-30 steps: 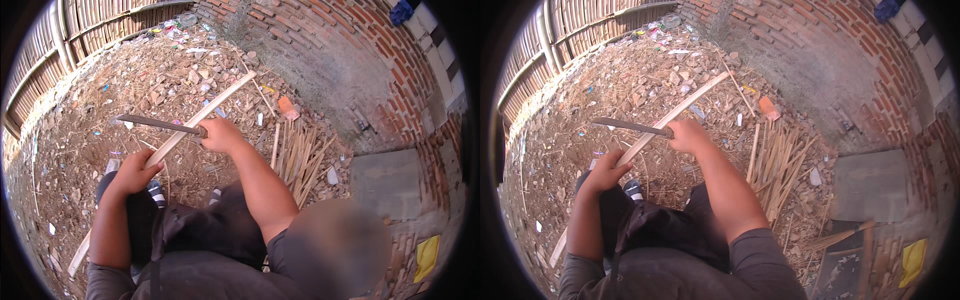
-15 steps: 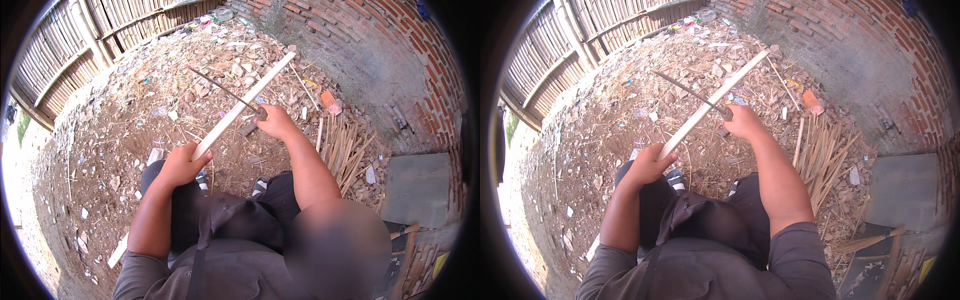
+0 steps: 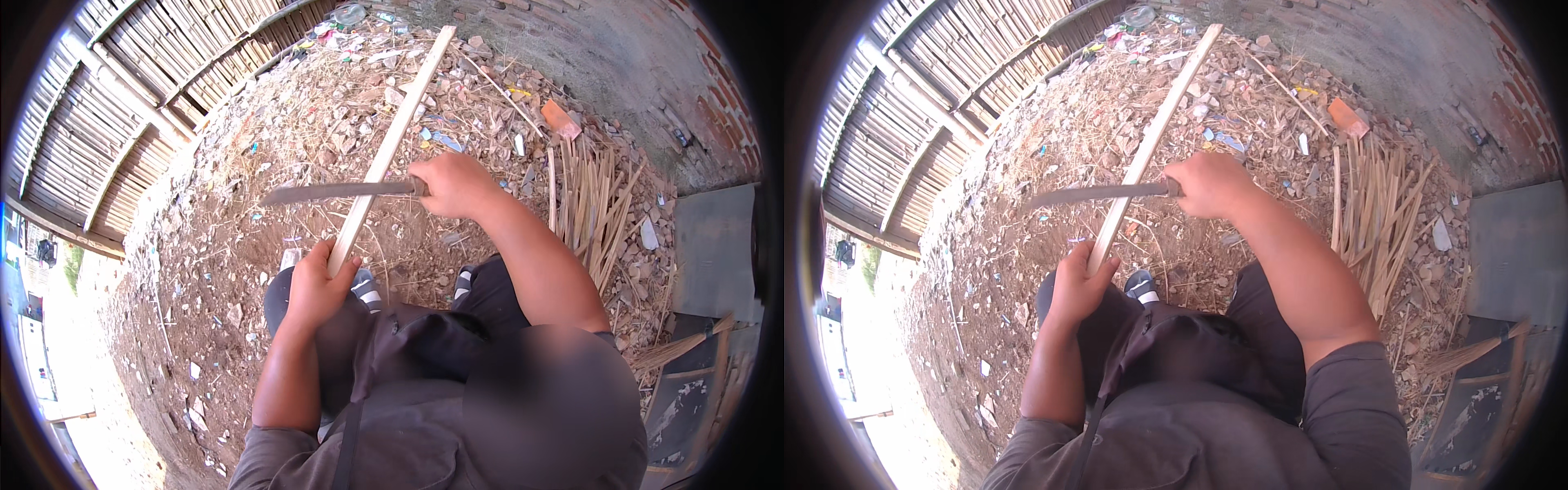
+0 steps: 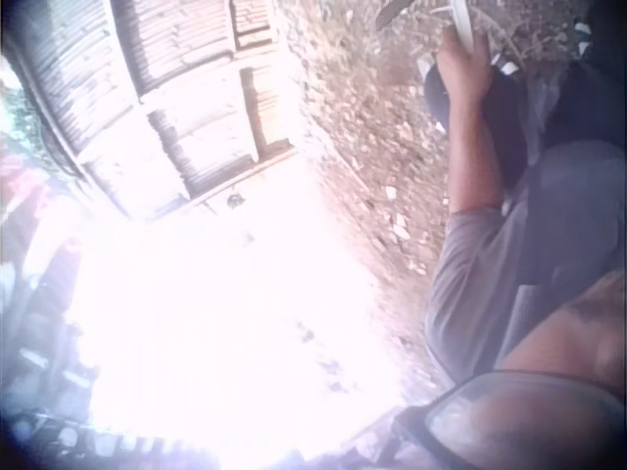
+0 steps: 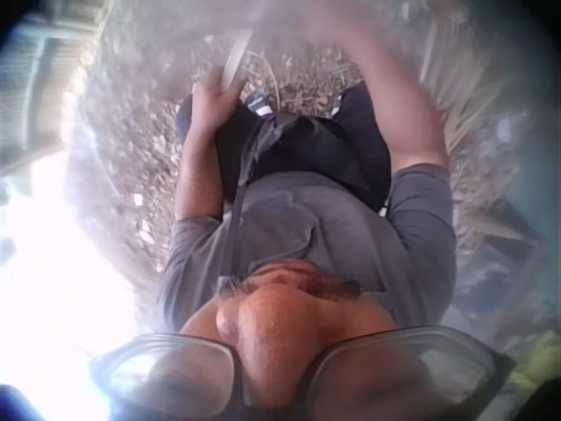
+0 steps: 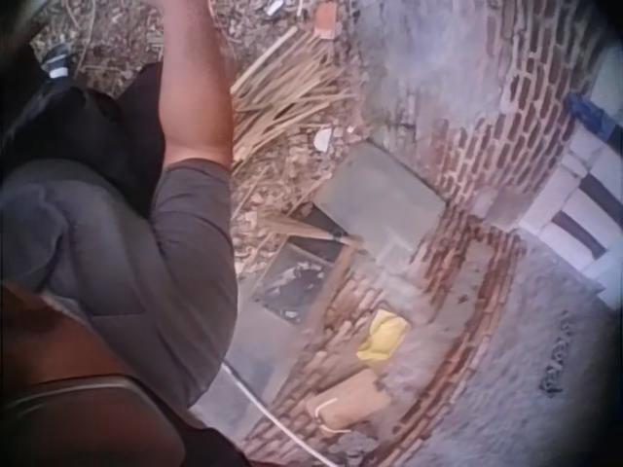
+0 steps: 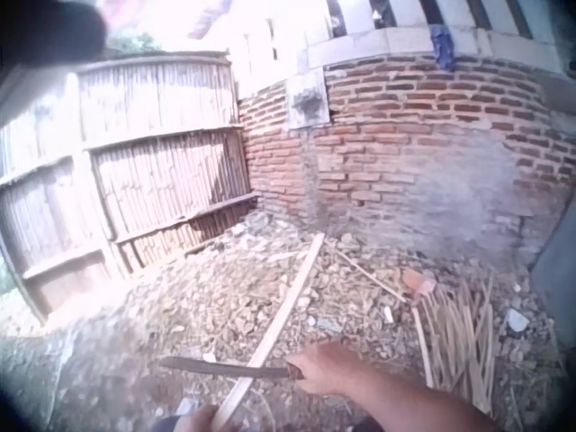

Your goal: The person repeatedly scrapes and shaves down a long strip of bamboo using a knife.

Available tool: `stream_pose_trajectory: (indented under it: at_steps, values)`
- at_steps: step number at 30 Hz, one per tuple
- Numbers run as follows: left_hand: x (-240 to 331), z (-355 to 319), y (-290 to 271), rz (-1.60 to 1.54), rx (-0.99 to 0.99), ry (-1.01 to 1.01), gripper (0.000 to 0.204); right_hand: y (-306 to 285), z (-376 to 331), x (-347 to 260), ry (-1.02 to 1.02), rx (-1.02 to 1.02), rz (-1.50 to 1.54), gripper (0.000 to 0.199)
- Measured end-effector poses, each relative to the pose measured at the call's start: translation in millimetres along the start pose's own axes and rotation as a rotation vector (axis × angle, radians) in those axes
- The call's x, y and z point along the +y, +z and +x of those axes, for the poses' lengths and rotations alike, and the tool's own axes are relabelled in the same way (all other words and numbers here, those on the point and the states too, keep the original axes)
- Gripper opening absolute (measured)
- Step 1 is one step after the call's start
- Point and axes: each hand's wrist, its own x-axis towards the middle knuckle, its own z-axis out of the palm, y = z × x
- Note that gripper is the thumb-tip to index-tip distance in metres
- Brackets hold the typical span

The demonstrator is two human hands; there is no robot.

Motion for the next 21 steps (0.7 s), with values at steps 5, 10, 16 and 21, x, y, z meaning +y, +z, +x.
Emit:
stream_pose_trajectory:
  at_steps: [5,10,16,21]
  values:
    - [3.5,0.4,4.0,0.048,-0.045,0.043,0.039,3.8,7.1,48.6,0.109,-0.038,0.078,0.029]
    - [-3.8,2.9,3.1,0.024,-0.035,0.007,0.037,5.3,9.8,29.2,0.140,0.023,0.108,0.028]
    - [2.2,-3.9,1.2,0.058,-0.055,0.034,0.039,1.2,3.4,17.5,-0.098,-0.146,-0.043,0.022]
    - [-6.9,3.0,4.2,0.075,0.012,0.081,0.037,9.7,10.5,30.5,0.107,0.032,0.136,0.026]
